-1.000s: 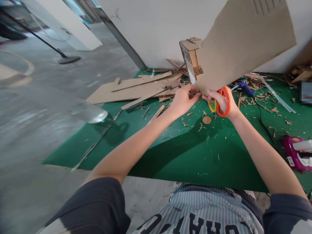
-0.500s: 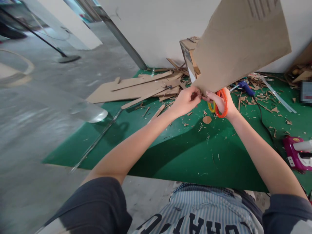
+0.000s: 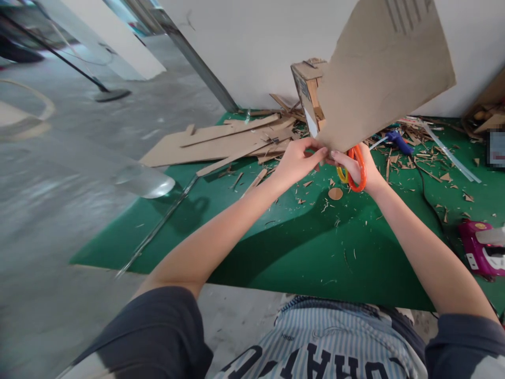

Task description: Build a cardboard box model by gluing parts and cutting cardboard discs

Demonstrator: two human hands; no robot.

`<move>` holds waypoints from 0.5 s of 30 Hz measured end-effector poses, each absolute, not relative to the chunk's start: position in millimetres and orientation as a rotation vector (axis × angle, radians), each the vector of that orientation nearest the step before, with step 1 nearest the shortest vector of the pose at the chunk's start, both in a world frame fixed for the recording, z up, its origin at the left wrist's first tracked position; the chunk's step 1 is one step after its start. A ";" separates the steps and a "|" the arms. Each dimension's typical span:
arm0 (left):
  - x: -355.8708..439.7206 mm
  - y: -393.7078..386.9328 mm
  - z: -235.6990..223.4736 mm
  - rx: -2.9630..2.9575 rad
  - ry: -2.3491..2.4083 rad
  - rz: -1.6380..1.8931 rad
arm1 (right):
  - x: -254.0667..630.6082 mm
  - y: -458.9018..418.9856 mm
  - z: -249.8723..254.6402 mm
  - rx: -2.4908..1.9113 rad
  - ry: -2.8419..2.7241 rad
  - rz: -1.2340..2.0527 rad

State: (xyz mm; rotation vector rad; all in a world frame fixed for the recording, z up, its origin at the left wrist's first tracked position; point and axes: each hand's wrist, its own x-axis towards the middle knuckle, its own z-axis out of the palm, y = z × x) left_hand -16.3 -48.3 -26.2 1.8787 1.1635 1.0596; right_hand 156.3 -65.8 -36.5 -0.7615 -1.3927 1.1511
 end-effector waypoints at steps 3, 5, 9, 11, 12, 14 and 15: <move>-15.8 -47.6 -25.1 1.824 1.111 1.003 | 156.9 -66.2 -36.1 -0.756 -1.412 1.145; -15.6 -47.3 -24.5 1.778 1.054 0.987 | 156.8 -66.0 -36.5 -0.762 -1.433 1.142; -16.3 -48.2 -21.1 1.667 0.944 0.958 | 157.0 -63.1 -39.6 -0.785 -1.475 1.154; -17.1 -49.9 -18.5 1.636 0.874 0.944 | 157.7 -60.2 -42.2 -0.810 -1.516 1.133; -17.3 -51.2 -17.3 1.632 0.833 0.927 | 158.2 -58.5 -43.6 -0.831 -1.548 1.110; -17.2 -54.9 -14.9 1.642 0.756 0.871 | 159.0 -55.5 -46.5 -0.886 -1.617 1.061; -16.9 -57.2 -13.7 1.649 0.734 0.846 | 159.3 -54.4 -47.9 -0.909 -1.645 1.043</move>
